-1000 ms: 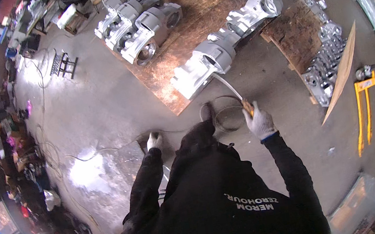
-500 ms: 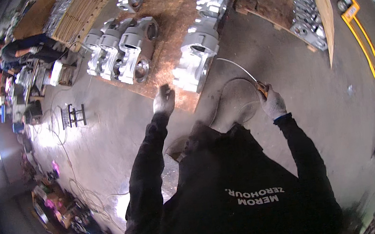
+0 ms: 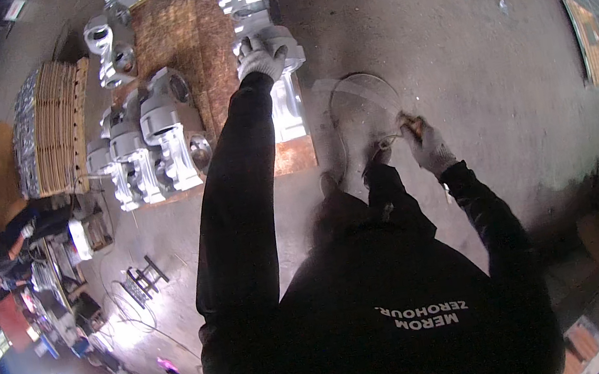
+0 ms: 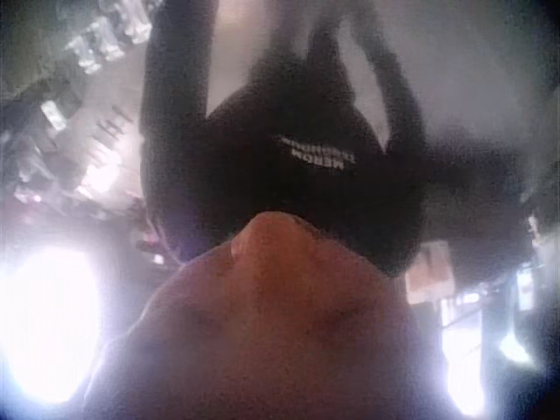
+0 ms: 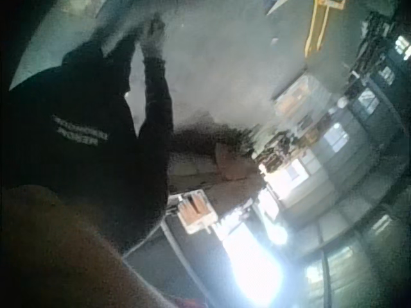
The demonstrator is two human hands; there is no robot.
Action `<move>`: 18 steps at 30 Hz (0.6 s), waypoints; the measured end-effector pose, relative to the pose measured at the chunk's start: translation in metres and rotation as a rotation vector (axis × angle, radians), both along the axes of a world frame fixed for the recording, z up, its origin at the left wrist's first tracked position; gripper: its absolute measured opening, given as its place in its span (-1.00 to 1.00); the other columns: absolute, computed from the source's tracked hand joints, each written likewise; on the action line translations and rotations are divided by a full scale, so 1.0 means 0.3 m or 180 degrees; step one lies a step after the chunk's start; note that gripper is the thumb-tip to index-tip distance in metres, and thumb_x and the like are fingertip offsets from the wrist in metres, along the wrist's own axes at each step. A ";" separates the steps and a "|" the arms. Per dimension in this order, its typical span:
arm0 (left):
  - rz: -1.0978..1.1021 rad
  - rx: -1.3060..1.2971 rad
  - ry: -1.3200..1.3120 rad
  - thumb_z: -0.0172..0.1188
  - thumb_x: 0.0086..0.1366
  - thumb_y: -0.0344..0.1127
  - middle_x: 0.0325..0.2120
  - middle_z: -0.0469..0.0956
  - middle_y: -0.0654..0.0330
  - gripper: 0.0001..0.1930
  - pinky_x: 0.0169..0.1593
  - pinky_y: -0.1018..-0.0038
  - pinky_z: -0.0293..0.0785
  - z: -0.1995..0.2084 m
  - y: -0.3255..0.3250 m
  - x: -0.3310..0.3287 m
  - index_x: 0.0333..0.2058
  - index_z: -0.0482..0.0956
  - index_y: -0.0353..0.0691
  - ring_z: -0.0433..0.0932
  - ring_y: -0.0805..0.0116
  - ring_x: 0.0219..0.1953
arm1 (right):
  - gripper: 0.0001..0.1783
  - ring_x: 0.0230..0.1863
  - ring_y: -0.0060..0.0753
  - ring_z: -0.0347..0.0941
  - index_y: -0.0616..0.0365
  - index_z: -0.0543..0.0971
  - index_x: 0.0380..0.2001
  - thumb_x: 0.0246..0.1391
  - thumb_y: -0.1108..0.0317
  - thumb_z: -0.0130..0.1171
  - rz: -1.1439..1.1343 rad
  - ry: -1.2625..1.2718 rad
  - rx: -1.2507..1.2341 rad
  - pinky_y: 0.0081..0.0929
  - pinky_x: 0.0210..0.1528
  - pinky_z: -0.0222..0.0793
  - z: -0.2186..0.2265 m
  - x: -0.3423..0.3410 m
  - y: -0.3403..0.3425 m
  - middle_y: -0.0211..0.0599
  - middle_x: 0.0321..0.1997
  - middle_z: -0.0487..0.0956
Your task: The person uses a handheld spray nozzle to clean several silver metal parts on a wooden workbench. They pick up each part, spray it thoroughly, rotate it to cover all sides, and place it back on the bench. The person repeats this process for multiple parts throughout the clip.
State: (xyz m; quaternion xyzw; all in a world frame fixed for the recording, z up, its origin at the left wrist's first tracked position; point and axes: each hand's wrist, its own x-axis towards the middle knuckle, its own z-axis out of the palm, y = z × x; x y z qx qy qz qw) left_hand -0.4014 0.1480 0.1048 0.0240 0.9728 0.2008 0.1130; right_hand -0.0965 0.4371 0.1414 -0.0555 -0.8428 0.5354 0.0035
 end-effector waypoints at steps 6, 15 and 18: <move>-0.0327 -0.0383 -0.0176 0.08 0.21 0.30 0.41 -0.20 -0.22 0.11 0.44 0.07 -0.10 -0.176 0.003 -0.067 0.39 -0.29 -0.39 -0.17 -0.21 0.44 | -0.54 -0.74 -0.54 0.29 0.22 0.47 0.05 0.31 0.06 0.04 -0.0861 -0.2063 -0.1184 -0.44 -0.67 0.29 0.068 0.066 -0.035 -0.42 -0.57 0.46; -0.1151 -0.1604 -0.0613 -0.17 0.25 0.45 0.40 -0.31 -0.31 0.02 0.47 0.16 -0.26 -0.266 -0.056 -0.189 0.37 -0.19 -0.29 -0.31 -0.23 0.45 | -0.49 -0.29 -0.49 0.50 0.23 0.58 -0.11 0.33 -0.05 -0.03 -0.0570 -0.2461 -0.1184 -0.42 -0.23 0.40 -0.327 0.194 -0.022 -0.32 -0.31 0.62; -0.1362 -0.1807 -0.0703 -0.32 0.33 0.42 0.34 -0.22 -0.44 -0.19 0.47 0.26 -0.24 -0.279 -0.073 -0.186 0.35 0.18 -0.02 -0.19 -0.18 0.44 | -0.43 -0.38 -0.63 0.41 0.19 0.57 -0.35 0.27 -0.18 0.01 -0.0196 -0.2427 -0.0864 -0.54 -0.31 0.33 -0.392 0.199 -0.028 -0.45 -0.47 0.53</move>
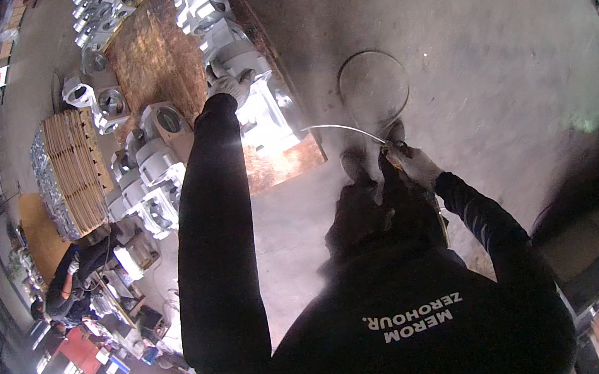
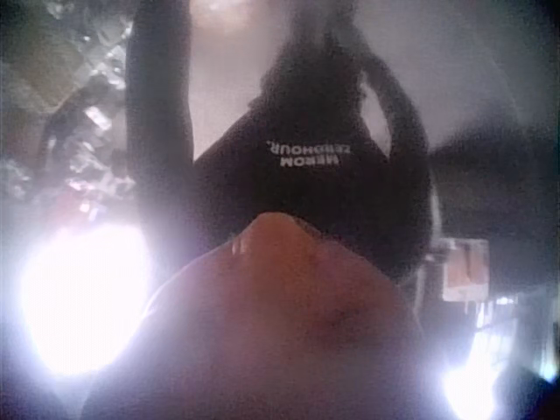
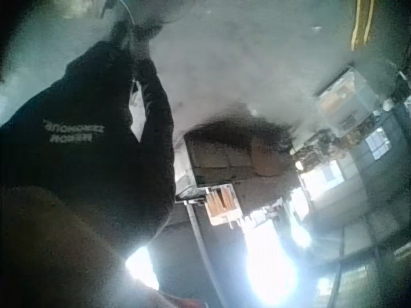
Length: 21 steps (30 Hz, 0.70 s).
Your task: The person uses a handheld spray nozzle to clean several silver metal parts on a wooden workbench. They pick up each part, spray it thoroughly, rotate it to cover all sides, and place it back on the bench. The person repeats this process for multiple parts throughout the clip.
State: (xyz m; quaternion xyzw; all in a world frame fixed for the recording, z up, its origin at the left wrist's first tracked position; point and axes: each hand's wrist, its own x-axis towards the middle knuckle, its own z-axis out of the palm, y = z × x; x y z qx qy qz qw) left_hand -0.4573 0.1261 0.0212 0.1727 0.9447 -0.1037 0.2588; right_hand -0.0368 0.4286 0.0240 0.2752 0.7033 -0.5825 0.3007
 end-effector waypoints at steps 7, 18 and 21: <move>0.0616 0.0169 0.0086 -0.26 0.28 0.44 0.29 0.05 -0.36 -0.18 0.39 0.31 0.09 -0.025 -0.014 -0.007 0.33 0.03 0.00 0.19 -0.05 0.34 | -0.43 -0.38 -0.48 0.41 0.19 0.55 -0.39 0.25 -0.19 0.03 0.0658 0.0139 -0.0280 -0.45 -0.21 0.32 0.027 -0.109 0.066 -0.42 -0.47 0.53; 0.0500 0.0423 -0.0009 -0.16 0.28 0.42 0.24 0.17 -0.41 0.03 0.33 0.27 0.19 0.182 0.111 0.052 0.30 -0.08 -0.51 0.28 -0.08 0.29 | -0.60 -0.67 -0.59 0.30 0.06 0.48 -0.47 0.26 -0.04 0.07 -0.0116 0.0103 -0.1019 -0.51 -0.65 0.19 -0.143 -0.111 -0.002 -0.53 -0.61 0.41; 0.0548 -0.0119 -0.0789 -0.11 0.25 0.43 0.32 0.06 -0.32 0.05 0.36 0.29 0.14 0.261 0.135 0.037 0.35 -0.09 -0.43 0.18 -0.09 0.34 | -0.61 -0.62 -0.59 0.28 0.10 0.53 -0.39 0.29 -0.01 0.04 -0.0115 -0.0007 -0.1058 -0.50 -0.60 0.19 -0.086 -0.118 -0.001 -0.51 -0.60 0.39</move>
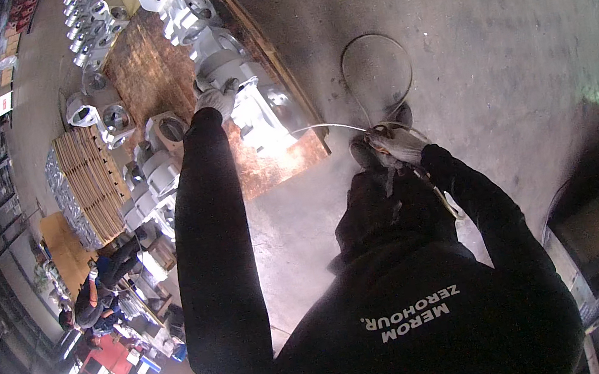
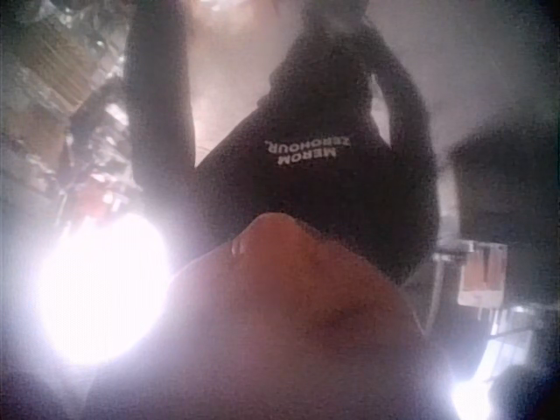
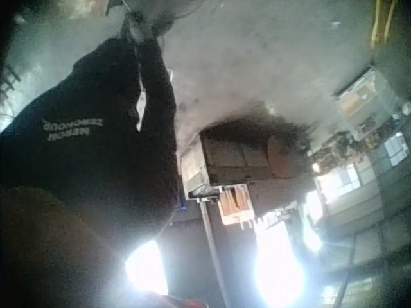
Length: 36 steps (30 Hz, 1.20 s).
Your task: The person uses a handheld spray nozzle to clean several silver metal parts on a wooden workbench. They pick up each part, spray it thoroughly, rotate it to cover all sides, and place it back on the bench. The person repeats this process for multiple parts throughout the clip.
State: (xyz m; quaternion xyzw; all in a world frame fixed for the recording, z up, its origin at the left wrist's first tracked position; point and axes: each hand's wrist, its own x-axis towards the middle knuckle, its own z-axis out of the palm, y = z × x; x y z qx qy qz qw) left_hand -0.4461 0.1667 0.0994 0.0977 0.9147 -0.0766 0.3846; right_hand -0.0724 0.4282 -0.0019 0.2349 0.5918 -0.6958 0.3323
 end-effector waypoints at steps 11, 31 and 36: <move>-0.0122 -0.0097 0.0688 -0.33 0.29 0.46 0.16 0.28 -0.44 0.12 0.35 0.31 0.17 -0.004 0.021 0.030 0.28 -0.22 -0.70 0.29 -0.03 0.29 | -0.60 -0.67 -0.57 0.35 0.09 0.53 -0.31 0.27 -0.05 0.07 -0.0735 -0.0382 0.0052 -0.50 -0.66 0.23 -0.173 0.119 0.015 -0.45 -0.60 0.45; 0.0221 -0.0038 0.0059 0.05 0.22 0.35 0.05 0.43 -0.33 0.10 0.21 0.24 0.35 -0.072 -0.136 -0.012 0.23 -0.24 -0.57 0.47 -0.19 0.11 | -0.58 -0.60 -0.47 0.46 0.08 0.56 -0.36 0.27 -0.07 0.04 -0.0498 0.0069 0.0058 -0.43 -0.59 0.34 -0.319 -0.079 0.048 -0.37 -0.59 0.50; 0.0310 0.0374 0.0538 0.13 0.21 0.28 0.23 0.16 -0.42 0.20 0.26 0.27 0.31 -0.122 -0.091 -0.023 0.30 -0.49 -0.51 0.40 -0.22 0.17 | -0.57 -0.39 -0.40 0.46 0.16 0.54 -0.12 0.33 -0.01 -0.03 -0.0146 0.1218 0.1253 -0.29 -0.38 0.40 -0.322 -0.018 0.196 -0.33 -0.45 0.52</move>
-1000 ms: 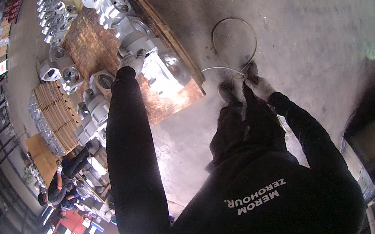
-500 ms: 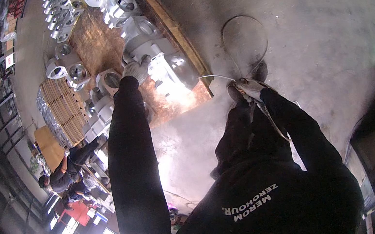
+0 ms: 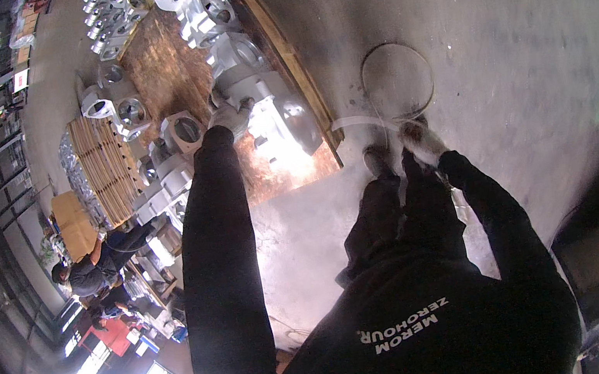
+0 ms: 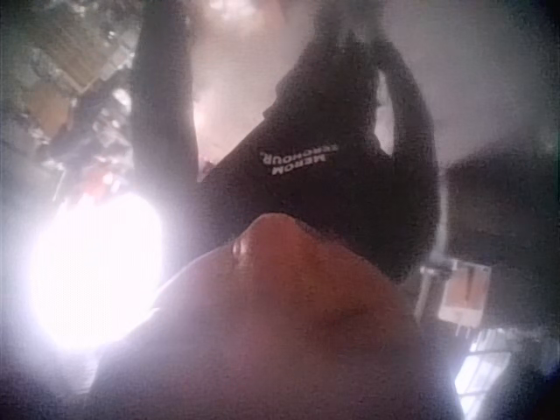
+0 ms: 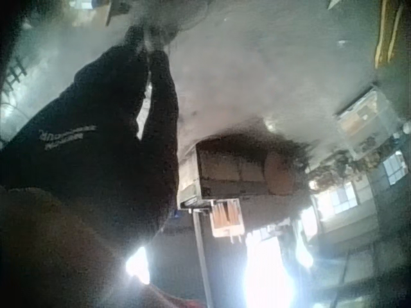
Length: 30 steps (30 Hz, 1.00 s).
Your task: The person uses a handheld spray nozzle to clean several silver metal parts on a wooden workbench. They pick up each part, spray it thoroughly, rotate it to cover all sides, and place it back on the bench. The person repeats this process for multiple parts throughout the clip.
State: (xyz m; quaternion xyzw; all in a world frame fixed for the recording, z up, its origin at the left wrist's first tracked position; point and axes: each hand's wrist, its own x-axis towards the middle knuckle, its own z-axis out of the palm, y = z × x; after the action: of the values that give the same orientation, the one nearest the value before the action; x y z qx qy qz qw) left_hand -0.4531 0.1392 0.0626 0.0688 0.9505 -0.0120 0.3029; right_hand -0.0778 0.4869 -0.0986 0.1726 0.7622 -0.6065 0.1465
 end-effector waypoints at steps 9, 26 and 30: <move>0.0175 -0.0210 -0.0432 0.01 0.19 0.39 0.38 -0.35 -0.36 0.25 0.39 0.31 0.09 0.052 0.016 -0.002 0.31 -0.62 -0.45 0.00 -0.18 0.40 | -0.58 -0.64 -0.61 0.28 0.08 0.49 -0.37 0.30 -0.06 0.02 0.0012 -0.1064 -0.1294 -0.53 -0.61 0.21 0.436 -0.177 -0.017 -0.54 -0.58 0.41; -0.0157 -0.0134 -0.0076 0.01 0.22 0.40 0.37 -0.39 -0.40 0.26 0.42 0.32 0.00 -0.020 -0.026 0.016 0.29 -0.60 -0.53 -0.21 -0.18 0.45 | -0.59 -0.74 -0.67 0.16 -0.06 0.34 -0.51 0.23 -0.09 0.11 0.0069 -0.1867 -0.1591 -0.57 -0.71 0.08 0.448 -0.485 -0.053 -0.60 -0.67 0.26; 0.0033 -0.0033 -0.0274 0.01 0.23 0.38 0.37 -0.41 -0.42 0.25 0.43 0.34 -0.02 0.099 0.067 0.033 0.28 -0.60 -0.57 -0.20 -0.18 0.45 | -0.62 -0.73 -0.70 0.18 -0.05 0.39 -0.49 0.23 -0.05 0.14 0.0104 -0.1680 -0.1578 -0.58 -0.71 0.09 0.459 -0.487 -0.062 -0.62 -0.66 0.29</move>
State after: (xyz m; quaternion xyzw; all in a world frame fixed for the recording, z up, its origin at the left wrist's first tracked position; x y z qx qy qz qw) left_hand -0.4431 0.1593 0.0924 0.0628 0.9368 -0.0124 0.3439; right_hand -0.2241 0.4684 0.0391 0.2702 0.5307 -0.7050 0.3852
